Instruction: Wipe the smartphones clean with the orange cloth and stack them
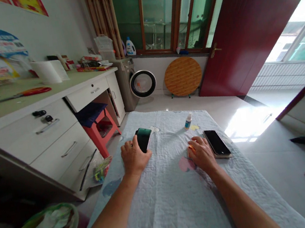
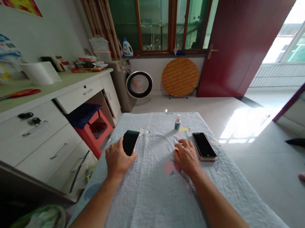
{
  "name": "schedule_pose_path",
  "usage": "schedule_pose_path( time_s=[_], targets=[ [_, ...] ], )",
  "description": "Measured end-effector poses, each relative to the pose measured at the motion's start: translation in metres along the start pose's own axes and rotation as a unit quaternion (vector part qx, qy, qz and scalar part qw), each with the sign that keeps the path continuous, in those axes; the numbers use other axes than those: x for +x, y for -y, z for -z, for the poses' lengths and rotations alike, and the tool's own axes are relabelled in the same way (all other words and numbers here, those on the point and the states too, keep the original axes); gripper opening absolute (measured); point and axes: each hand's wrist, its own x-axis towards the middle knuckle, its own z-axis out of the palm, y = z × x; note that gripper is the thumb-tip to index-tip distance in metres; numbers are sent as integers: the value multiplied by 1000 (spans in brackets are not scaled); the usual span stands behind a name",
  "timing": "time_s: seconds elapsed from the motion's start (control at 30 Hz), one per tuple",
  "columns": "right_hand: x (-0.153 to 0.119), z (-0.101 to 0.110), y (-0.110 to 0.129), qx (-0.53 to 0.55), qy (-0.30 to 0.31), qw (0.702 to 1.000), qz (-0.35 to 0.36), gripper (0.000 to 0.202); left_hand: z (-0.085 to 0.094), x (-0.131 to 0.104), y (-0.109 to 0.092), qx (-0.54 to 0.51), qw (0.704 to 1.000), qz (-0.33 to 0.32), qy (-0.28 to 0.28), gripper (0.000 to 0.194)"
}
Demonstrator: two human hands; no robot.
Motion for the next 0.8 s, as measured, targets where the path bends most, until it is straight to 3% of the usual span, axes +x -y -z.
schedule_pose_path(
  time_s=[0.2, 0.4, 0.6, 0.8],
  targets=[
    [1, 3, 0, -10, 2, 1000, -29, 24, 14, -7, -16, -96, 991, -80, -40, 69],
    [2, 7, 7, -68, 39, 992, -100, 26, 12, -37, -49, -205, 962, -174, 45, 66],
    [1, 7, 15, -122, 94, 976, -151, 53, -2, -52, -64, -191, 966, -153, 86, 62],
    [1, 7, 19, -127, 127, 973, -142, 35, -5, -52, -64, -137, 974, -121, 132, 59]
  ],
)
